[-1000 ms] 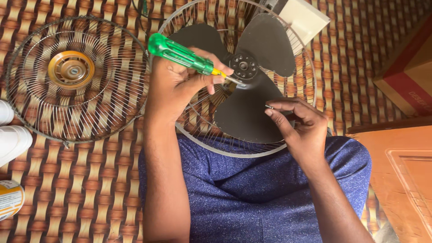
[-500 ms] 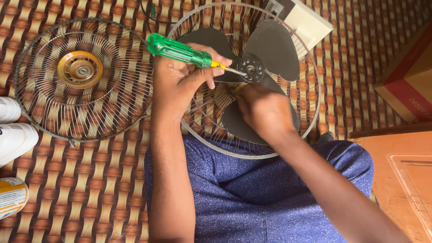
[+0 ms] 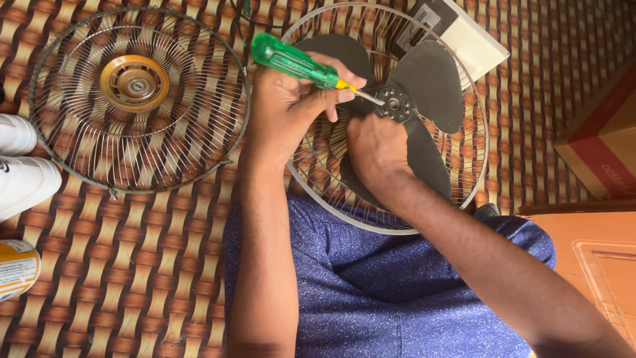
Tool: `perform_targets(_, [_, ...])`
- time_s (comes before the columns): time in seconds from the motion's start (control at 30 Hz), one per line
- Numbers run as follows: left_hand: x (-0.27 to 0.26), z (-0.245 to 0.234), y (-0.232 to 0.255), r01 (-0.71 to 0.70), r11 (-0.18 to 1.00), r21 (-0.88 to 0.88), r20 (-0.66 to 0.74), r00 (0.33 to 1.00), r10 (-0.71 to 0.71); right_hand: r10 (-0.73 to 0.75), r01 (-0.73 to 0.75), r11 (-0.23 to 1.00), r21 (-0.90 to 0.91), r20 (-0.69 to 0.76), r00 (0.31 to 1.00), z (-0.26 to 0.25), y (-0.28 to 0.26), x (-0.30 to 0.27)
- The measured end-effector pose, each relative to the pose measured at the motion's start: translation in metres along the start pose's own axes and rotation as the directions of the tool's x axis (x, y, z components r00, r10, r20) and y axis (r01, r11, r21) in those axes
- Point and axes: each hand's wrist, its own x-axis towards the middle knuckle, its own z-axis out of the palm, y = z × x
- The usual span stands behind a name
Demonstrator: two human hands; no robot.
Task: The person uses a green-handled screwdriver to tighten screws on the central hub of a three-blade electric fan. They rotate the fan and adjust the blades while seated on a woven mat.
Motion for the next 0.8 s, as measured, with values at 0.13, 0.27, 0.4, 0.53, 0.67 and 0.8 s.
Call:
perform_targets(0.13, [-0.002,-0.003,0.001,-0.033,0.999,0.022,0.007,0.999,0.033,0.041,-0.039,0.997,-0.066,0.015,0.999,-0.002,-0.005,0.004])
perform_targets(0.27, [-0.002,-0.006,0.002,-0.005,1.0,-0.006,-0.019,1.0,0.005,0.048,-0.048,0.997,-0.066,-0.003,0.999,-0.002,-0.003,0.005])
perform_targets(0.4, [-0.003,-0.01,0.001,0.005,0.999,-0.037,-0.028,1.0,-0.006,0.043,-0.042,0.995,-0.091,0.008,0.999,0.001,-0.002,0.006])
perform_targets(0.53, [-0.002,-0.012,-0.003,-0.021,0.998,-0.054,-0.029,0.999,0.019,0.027,-0.025,0.995,-0.101,0.013,1.0,0.003,0.001,0.007])
perform_targets(0.67, [-0.001,-0.013,-0.008,-0.027,0.995,-0.095,-0.019,1.0,0.025,0.024,-0.022,0.994,-0.104,0.018,1.0,0.007,0.003,0.013])
perform_targets(0.8, [-0.001,-0.015,-0.012,-0.051,0.994,-0.101,-0.015,0.999,0.05,0.015,-0.016,0.995,-0.095,-0.01,1.0,0.015,0.005,0.018])
